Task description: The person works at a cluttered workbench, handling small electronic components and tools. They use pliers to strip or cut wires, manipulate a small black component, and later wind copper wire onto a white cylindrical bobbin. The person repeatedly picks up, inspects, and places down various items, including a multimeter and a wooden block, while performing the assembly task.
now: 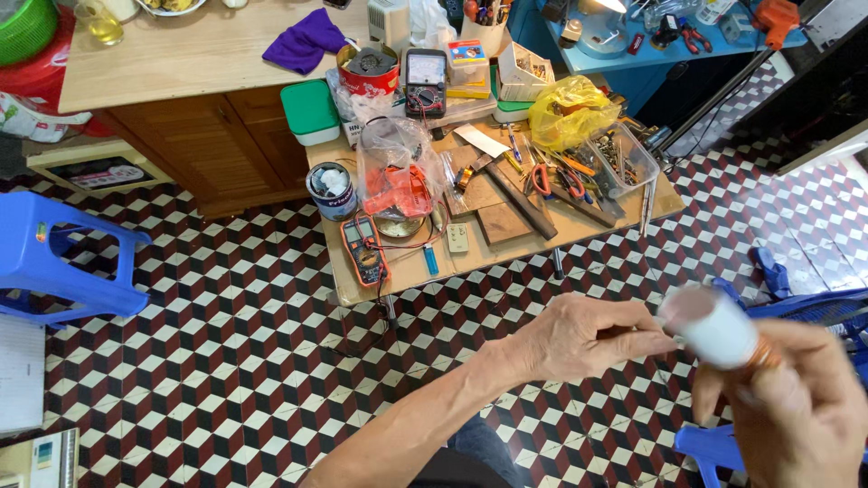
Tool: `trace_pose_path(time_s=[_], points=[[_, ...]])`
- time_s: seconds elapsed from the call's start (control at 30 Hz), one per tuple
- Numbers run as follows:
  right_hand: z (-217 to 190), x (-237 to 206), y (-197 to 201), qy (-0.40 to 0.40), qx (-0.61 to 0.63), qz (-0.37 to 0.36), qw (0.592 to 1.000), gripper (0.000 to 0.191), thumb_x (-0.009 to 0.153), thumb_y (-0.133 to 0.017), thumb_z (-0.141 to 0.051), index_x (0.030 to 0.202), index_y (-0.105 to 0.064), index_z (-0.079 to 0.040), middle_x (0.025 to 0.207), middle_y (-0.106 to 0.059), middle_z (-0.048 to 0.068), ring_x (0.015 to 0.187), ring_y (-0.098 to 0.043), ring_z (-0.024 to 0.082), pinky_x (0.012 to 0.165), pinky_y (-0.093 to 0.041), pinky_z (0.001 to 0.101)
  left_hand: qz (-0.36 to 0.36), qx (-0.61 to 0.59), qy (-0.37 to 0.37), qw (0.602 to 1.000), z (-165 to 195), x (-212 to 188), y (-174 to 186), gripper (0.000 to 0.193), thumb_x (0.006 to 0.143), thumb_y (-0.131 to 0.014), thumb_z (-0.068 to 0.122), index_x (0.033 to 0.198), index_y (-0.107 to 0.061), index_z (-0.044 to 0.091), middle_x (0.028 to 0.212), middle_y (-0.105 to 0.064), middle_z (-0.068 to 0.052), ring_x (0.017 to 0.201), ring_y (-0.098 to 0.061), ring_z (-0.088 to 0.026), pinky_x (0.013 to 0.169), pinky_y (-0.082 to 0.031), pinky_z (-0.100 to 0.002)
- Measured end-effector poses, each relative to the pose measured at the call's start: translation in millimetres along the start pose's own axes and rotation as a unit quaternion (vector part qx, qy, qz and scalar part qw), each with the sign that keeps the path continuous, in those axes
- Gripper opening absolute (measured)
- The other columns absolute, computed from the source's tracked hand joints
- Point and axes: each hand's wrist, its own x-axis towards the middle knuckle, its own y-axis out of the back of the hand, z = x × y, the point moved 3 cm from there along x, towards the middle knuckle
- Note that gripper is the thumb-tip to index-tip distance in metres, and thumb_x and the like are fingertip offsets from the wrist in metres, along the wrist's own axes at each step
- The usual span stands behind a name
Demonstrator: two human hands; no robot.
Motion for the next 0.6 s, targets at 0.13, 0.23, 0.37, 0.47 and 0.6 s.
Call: trace_pose_path(time_s=[0.13, 0.23, 0.37, 0.47, 0.6], points=[[16.8, 25.3, 2.0, -0.104, -0.297, 0.209, 0.926, 0.038, 0.109, -0.061, -0.023, 0.130, -0.051, 0.007, 0.101, -0.067, 0.019, 0.080, -0.068, 0.020, 0.067, -0.058, 0.0389, 0.006, -0.017, 0.033, 0.999, -0.3, -6.2, -3.3, 0.022, 0.108, -0.060, 0.033, 0.109, -0.071, 0.015, 0.085, -0.074, 0.004, 0.069, -0.068, -0.004, 0.067, -0.058, -0.021], [32.1, 14.0, -3.1, -0.350, -0.490, 0.076, 0.795, 0.037, 0.105, -0.069, -0.030, 0.125, -0.061, 0.000, 0.089, -0.074, 0.023, 0.072, -0.070, 0.028, 0.068, -0.056, 0.0431, 0.014, 0.001, 0.061, 0.998, -11.4, 6.1, 17.3, 0.026, 0.107, -0.057, 0.036, 0.111, -0.071, 0.015, 0.087, -0.074, 0.004, 0.071, -0.067, -0.005, 0.065, -0.056, -0.022], [16.1, -3.4, -22.2, -0.285, -0.154, -0.118, 0.939, 0.043, 0.092, -0.074, -0.031, 0.118, -0.062, 0.001, 0.082, -0.069, 0.022, 0.061, -0.067, 0.024, 0.050, -0.058, 0.0391, -0.009, -0.042, 0.118, 0.992, -20.5, 12.5, 30.9, 0.028, 0.106, -0.057, 0.036, 0.110, -0.074, 0.013, 0.087, -0.074, 0.002, 0.073, -0.065, -0.007, 0.066, -0.054, -0.026], [-7.0, 11.4, -18.0, -0.061, 0.021, 0.024, 0.998, 0.045, 0.101, -0.066, -0.034, 0.124, -0.056, 0.004, 0.091, -0.071, 0.016, 0.066, -0.068, 0.018, 0.051, -0.055, 0.0322, -0.034, -0.058, 0.109, 0.992, -10.6, -4.4, 18.9, 0.029, 0.110, -0.054, 0.038, 0.111, -0.070, 0.014, 0.090, -0.073, 0.004, 0.082, -0.069, -0.004, 0.075, -0.058, -0.025], [21.7, 46.6, -20.7, -0.207, -0.309, 0.166, 0.913, 0.040, 0.105, -0.062, -0.030, 0.127, -0.059, 0.003, 0.089, -0.069, 0.017, 0.074, -0.064, 0.023, 0.062, -0.049, 0.0365, 0.003, -0.002, 0.069, 0.998, -4.6, -15.7, 18.9, 0.028, 0.109, -0.056, 0.037, 0.111, -0.072, 0.014, 0.092, -0.073, 0.002, 0.081, -0.068, -0.006, 0.076, -0.057, -0.023]])
